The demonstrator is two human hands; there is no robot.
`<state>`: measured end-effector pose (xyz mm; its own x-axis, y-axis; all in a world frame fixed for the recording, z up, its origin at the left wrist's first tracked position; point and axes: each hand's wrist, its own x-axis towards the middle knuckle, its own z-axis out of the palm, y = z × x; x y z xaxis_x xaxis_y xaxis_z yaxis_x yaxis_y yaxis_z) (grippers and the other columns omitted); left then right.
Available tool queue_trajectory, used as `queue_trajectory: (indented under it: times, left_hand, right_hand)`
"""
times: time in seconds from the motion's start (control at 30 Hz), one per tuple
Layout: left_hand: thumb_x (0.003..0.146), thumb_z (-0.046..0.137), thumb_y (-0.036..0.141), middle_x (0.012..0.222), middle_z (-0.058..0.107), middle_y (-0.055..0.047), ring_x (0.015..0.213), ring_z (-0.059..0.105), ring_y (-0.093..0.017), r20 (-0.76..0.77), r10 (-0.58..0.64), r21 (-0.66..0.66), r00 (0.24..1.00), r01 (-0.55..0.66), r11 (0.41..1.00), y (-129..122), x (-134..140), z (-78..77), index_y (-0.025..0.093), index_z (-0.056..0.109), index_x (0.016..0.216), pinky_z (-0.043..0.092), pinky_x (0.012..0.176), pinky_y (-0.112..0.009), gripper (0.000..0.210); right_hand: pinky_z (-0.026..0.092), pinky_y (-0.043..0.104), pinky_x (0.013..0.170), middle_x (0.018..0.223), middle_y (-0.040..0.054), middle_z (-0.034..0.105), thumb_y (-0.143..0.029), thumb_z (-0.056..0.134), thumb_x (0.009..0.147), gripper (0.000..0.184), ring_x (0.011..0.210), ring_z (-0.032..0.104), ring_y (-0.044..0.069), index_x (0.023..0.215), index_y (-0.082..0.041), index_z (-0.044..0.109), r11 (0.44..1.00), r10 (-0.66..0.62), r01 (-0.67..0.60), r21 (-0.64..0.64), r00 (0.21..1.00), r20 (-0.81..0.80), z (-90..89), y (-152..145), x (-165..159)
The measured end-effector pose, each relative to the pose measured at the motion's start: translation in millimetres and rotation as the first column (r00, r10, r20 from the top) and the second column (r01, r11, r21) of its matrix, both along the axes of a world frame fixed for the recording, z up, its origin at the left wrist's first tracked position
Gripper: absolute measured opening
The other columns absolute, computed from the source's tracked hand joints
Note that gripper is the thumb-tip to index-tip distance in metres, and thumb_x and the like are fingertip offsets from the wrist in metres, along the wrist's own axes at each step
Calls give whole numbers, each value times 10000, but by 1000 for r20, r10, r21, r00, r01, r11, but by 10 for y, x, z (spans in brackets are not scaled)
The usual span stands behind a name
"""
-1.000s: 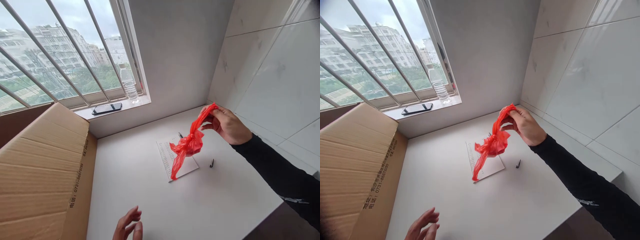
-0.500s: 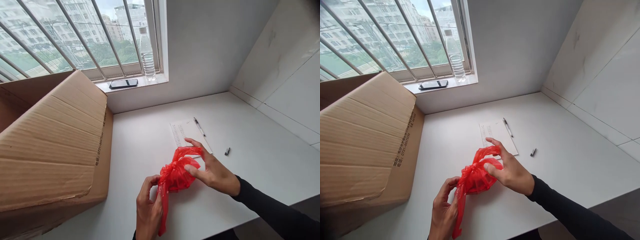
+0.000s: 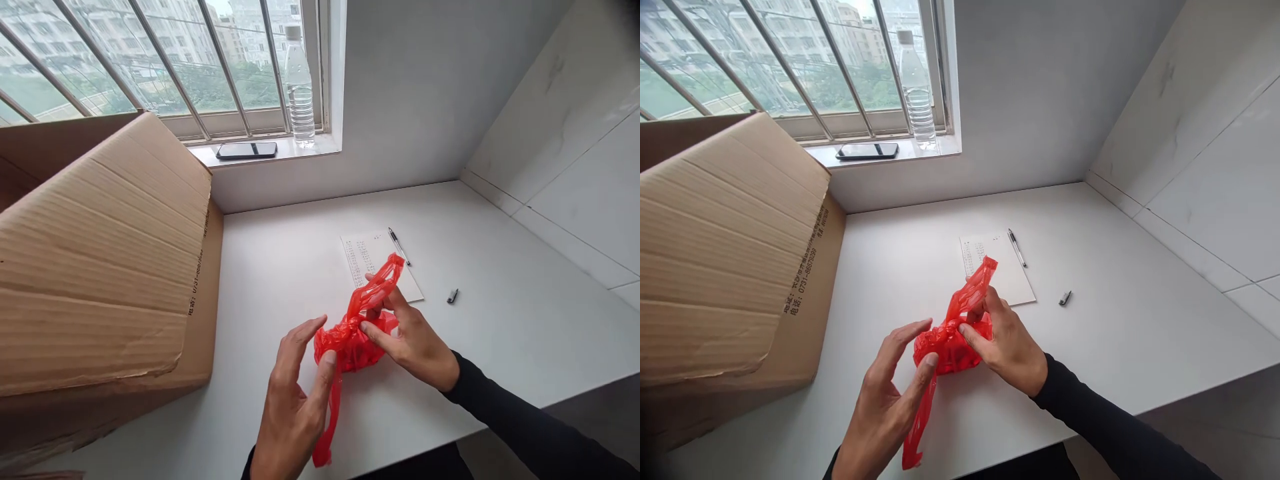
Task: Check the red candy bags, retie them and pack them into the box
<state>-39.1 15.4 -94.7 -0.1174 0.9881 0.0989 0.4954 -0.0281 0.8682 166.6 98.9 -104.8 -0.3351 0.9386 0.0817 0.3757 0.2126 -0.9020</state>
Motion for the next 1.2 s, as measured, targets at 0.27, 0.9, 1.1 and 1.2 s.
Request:
queue_trajectory:
  times: [0.27, 0.9, 1.1, 1.2]
  left_hand:
    - [971, 591, 423, 905, 717, -4, 777, 676, -180, 5, 154, 19, 988, -154, 988, 49, 23, -97, 267, 705, 1010, 552, 697, -299, 197]
    - [959, 616, 174, 1128, 677, -32, 1057, 633, -193, -315, 14, 305, 949, 87, 948, 9, -48, -209, 275, 613, 1160, 541, 892, -336, 225]
    - [958, 612, 143, 1093, 683, -25, 1041, 640, -174, -336, -46, 354, 941, 171, 919, 36, -5, -165, 278, 604, 1178, 545, 894, -304, 258]
    - [953, 617, 147, 1077, 693, -30, 1023, 643, -184, -337, -36, 370, 941, 167, 914, 47, -40, -168, 274, 617, 1139, 541, 907, -314, 225]
  right_hand:
    - [494, 438, 899, 867, -23, 564, -288, 579, 947, 474, 881, 587, 207, 1375, -312, 378, 997, -78, 77, -7, 996, -33, 54, -20, 95]
    - [424, 446, 930, 836, -6, 652, -311, 530, 1014, 142, 792, 536, 182, 906, -245, 595, 957, 198, -222, 186, 970, 142, 97, -71, -20]
    - [438, 404, 850, 851, -8, 657, -294, 629, 965, 63, 793, 510, 178, 945, -237, 611, 897, 293, -327, 297, 944, 153, 90, -73, -111]
    - [438, 394, 833, 807, -12, 626, -249, 580, 981, 94, 767, 501, 170, 888, -229, 581, 921, 252, -276, 275, 960, 122, 93, -71, -113]
